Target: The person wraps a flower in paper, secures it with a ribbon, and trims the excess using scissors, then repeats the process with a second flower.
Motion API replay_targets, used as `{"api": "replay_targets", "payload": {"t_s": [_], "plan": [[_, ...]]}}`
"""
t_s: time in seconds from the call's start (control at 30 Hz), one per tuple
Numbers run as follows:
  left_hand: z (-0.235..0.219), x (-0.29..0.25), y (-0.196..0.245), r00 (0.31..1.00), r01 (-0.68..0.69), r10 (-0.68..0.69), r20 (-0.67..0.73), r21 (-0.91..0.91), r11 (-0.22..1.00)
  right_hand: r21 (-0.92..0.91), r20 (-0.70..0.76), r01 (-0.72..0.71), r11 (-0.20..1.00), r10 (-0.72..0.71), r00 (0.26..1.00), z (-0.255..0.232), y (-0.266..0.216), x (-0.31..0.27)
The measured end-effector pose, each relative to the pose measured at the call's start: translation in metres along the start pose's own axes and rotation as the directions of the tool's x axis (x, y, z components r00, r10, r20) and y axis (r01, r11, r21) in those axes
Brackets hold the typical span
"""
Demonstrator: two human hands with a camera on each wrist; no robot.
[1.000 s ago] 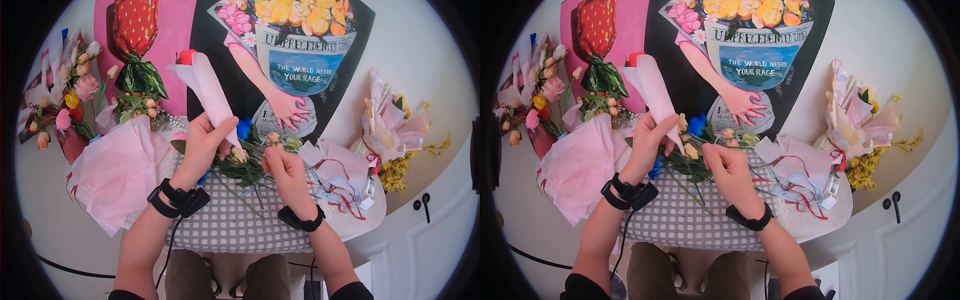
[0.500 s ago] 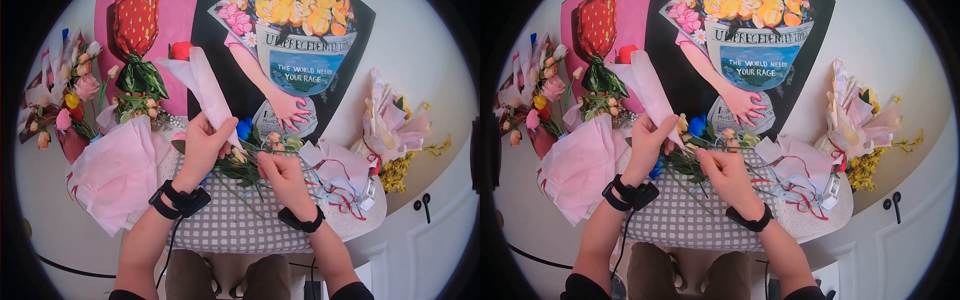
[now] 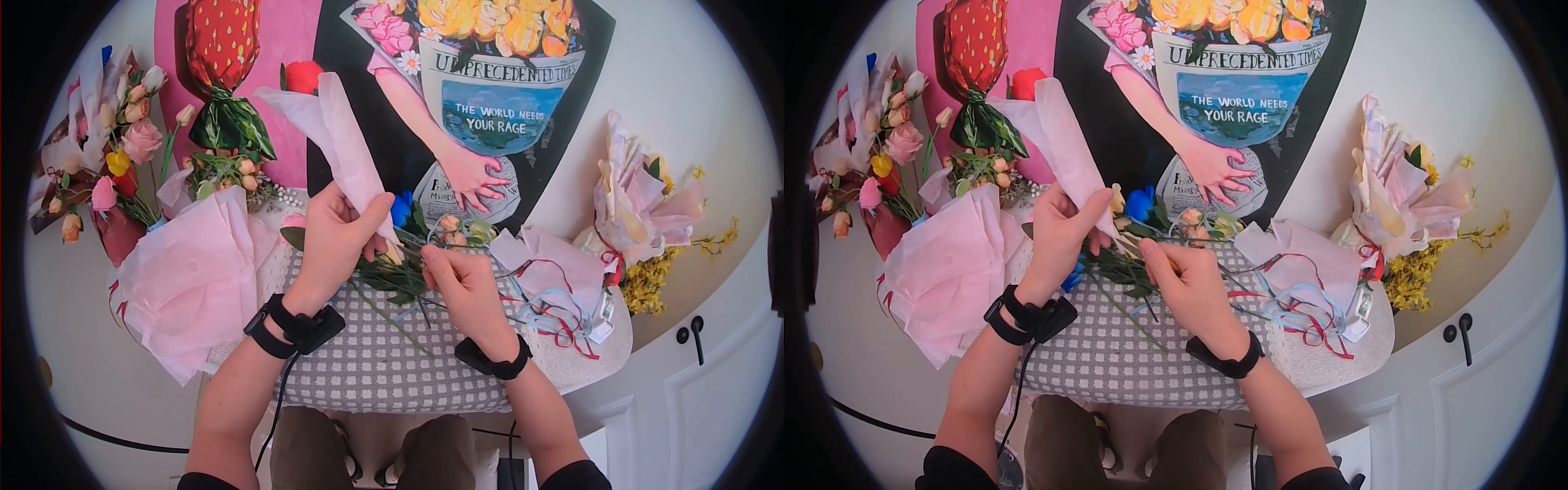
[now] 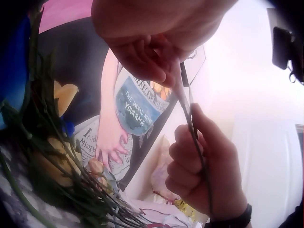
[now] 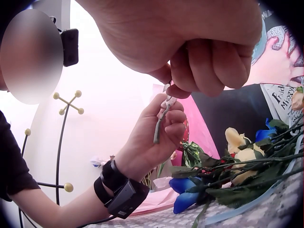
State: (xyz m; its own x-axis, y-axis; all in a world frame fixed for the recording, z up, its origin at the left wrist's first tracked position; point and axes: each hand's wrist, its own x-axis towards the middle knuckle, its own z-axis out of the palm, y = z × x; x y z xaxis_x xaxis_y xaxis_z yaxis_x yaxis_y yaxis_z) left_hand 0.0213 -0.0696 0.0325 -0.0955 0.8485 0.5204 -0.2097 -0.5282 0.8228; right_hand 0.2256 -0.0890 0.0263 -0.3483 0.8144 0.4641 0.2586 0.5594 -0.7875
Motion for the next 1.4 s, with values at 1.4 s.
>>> {"api": "replay_targets", "payload": {"t_s": [1.4], "plan": [[0.010, -0.006, -0.004, 0.994, 0.043, -0.018, 0.109, -0.225, 0.973, 0.501, 0.208, -0.328, 0.801, 0.256, 0.944, -0.009, 0.003, -0.001]]}}
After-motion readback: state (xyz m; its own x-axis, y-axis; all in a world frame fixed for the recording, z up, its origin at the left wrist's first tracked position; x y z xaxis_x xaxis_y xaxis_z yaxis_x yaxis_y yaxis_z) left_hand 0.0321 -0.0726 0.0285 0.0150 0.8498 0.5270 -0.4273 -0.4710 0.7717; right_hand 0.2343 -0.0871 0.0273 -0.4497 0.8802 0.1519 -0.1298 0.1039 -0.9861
